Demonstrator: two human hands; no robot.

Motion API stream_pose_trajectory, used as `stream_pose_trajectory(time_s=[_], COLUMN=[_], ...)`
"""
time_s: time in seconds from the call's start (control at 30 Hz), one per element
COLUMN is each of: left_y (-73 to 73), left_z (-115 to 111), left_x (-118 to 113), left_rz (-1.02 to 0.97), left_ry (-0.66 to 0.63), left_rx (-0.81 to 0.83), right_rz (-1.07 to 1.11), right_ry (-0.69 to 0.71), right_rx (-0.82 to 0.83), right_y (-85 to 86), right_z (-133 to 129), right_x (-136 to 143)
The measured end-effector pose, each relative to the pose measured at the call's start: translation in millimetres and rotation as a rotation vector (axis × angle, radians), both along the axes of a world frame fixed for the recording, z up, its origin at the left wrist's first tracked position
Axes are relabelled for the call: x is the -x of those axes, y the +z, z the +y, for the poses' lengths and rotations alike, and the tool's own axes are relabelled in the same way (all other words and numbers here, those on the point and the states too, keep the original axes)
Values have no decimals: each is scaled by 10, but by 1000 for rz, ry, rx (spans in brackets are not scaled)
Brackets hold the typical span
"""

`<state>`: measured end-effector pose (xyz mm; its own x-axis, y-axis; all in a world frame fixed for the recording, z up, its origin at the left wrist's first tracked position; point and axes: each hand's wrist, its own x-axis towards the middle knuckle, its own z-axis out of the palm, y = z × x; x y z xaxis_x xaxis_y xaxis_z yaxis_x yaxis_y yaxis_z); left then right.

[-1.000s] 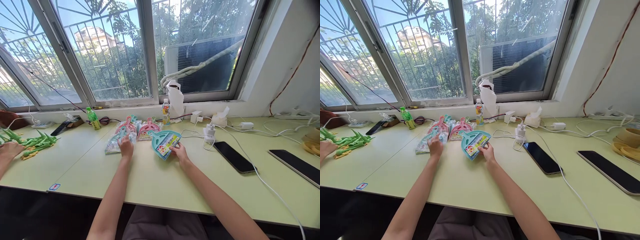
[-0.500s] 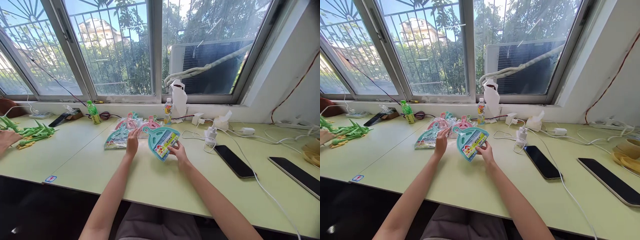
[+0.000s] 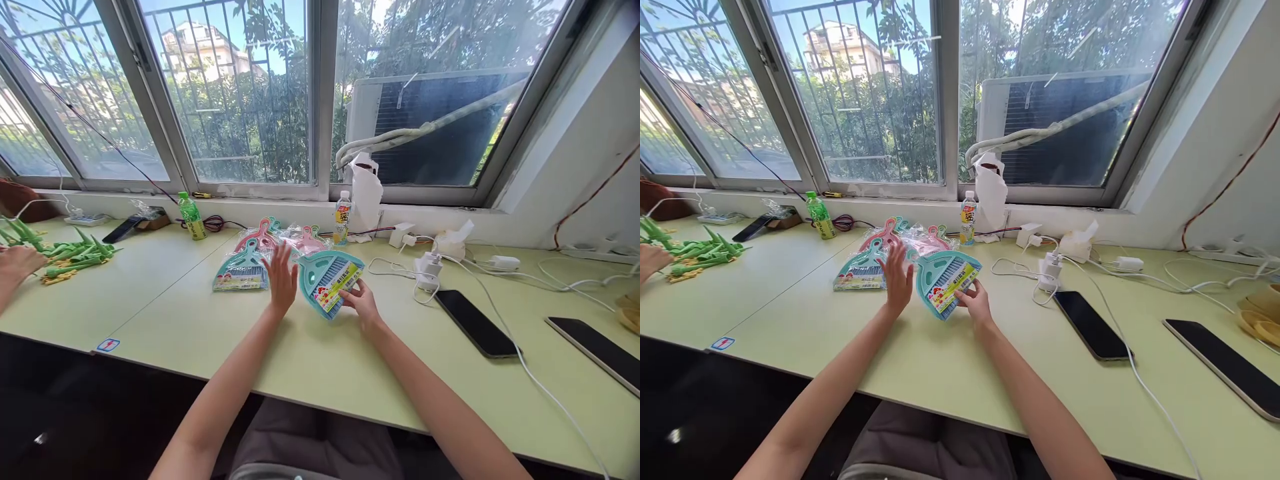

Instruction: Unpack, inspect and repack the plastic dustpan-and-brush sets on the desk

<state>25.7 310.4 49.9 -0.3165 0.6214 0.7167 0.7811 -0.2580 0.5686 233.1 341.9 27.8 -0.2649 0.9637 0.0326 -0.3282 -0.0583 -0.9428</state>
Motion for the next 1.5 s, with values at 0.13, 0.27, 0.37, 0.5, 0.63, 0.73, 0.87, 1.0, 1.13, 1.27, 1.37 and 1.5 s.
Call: stream_pose_trajectory(time_s=[0.13, 0.27, 0.37, 0.5, 0.63, 0.73, 0.87, 1.0, 1.13, 1.27, 1.37, 1.5], left_y=[33, -16, -41, -31, -69, -150, -223, -185, -120, -117, -122, -110], left_z=[39, 188, 251, 203, 118, 105, 143, 188, 197, 147, 107, 138], left_x=[93, 204, 199, 94, -43, -118, -137, -75, -13, -21, -52, -72], left_rz=[-337, -784, -1068, -1184, -1139, -1093, -1031, -1080, -1124, -1107, -1084, -1156], left_ry=[332, -6, -485, -763, -953, -1036, -1117, -1057, -946, -936, -1028, -1086], left_rx=[-157, 53, 194, 247, 464, 629, 683, 491, 392, 571, 727, 705], right_rz=[40, 43, 40, 20, 48, 112, 162, 167, 121, 102, 98, 122], right_ry=[-43, -45, -38, -31, -77, -104, -119, -95, -65, -60, -82, -97], right_rx=[16, 23, 18, 7, 12, 45, 46, 37, 9, -9, -20, -32], right_y=[28, 43, 42, 21, -4, -12, -2, 22, 24, 16, 40, 83], right_z=[-22, -32, -41, -48, -21, 10, 27, 5, -9, 17, 37, 40], right_x=[-15, -21, -20, -18, -23, -31, -38, -32, -21, -23, -42, -66])
